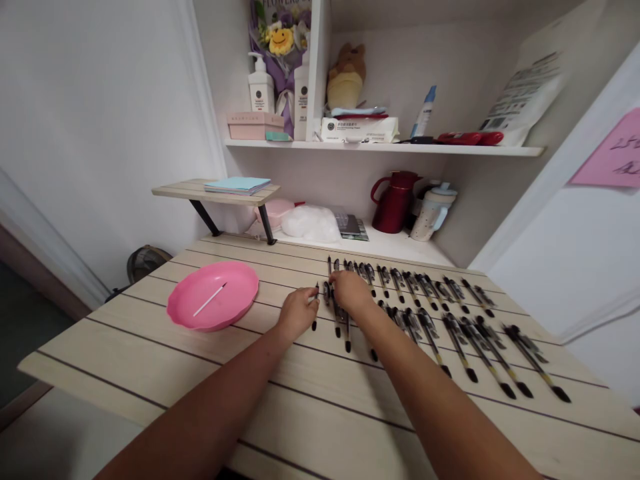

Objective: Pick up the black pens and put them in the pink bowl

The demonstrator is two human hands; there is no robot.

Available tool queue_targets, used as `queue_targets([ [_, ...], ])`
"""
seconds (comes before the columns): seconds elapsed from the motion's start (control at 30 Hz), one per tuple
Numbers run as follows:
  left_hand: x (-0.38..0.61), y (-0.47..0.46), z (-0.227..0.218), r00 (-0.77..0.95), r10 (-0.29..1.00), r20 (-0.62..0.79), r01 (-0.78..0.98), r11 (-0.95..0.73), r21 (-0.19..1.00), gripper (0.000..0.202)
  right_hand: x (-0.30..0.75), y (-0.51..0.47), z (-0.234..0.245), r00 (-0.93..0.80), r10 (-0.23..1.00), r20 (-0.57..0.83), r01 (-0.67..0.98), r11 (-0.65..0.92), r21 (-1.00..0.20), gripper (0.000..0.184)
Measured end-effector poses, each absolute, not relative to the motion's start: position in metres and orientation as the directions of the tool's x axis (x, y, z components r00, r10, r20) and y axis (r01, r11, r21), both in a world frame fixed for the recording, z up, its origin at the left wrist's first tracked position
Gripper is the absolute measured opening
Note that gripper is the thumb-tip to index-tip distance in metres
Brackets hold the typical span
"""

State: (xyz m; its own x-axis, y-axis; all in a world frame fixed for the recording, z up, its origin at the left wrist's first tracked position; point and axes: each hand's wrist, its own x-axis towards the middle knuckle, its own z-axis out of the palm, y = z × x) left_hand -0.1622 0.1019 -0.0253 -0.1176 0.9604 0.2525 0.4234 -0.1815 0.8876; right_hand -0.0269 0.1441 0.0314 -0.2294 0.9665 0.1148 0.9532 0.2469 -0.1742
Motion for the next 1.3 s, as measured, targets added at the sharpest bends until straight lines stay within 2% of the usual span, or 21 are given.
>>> queue_targets([
  [0.07,-0.162,0.101,-0.026,-0.04,0.946,0.321,0.583,-0.239,0.777,0.019,-0.025,0.152,0.031,-0.271,0.958,0.095,0.942,0.284,-0.177,0.03],
  [0.13,-0.161,0.101,-0.026,0.008,0.946,0.325,0.666,-0.248,0.703,0.02,-0.026,0.157,0.029,-0.306,0.949,0.08,0.932,0.315,-0.177,0.029],
  [0.3,-0.161,0.101,-0.024,0.086,0.96,0.267,0.744,-0.24,0.624,0.028,-0.029,0.163,0.024,-0.32,0.946,0.059,0.931,0.325,-0.166,0.029],
  [0.5,-0.161,0.1,-0.022,0.155,0.948,0.276,0.837,-0.275,0.474,0.03,-0.033,0.165,0.018,-0.3,0.953,0.036,0.942,0.302,-0.149,0.03],
  [0.8,-0.162,0.102,-0.022,0.177,0.935,0.307,0.833,-0.308,0.459,0.029,-0.042,0.163,0.021,-0.281,0.96,0.006,0.953,0.28,-0.119,0.027],
  [1.3,-0.161,0.099,-0.016,0.195,0.949,0.247,0.848,-0.289,0.444,0.031,-0.038,0.149,0.019,-0.274,0.962,-0.007,0.958,0.272,-0.09,0.025],
])
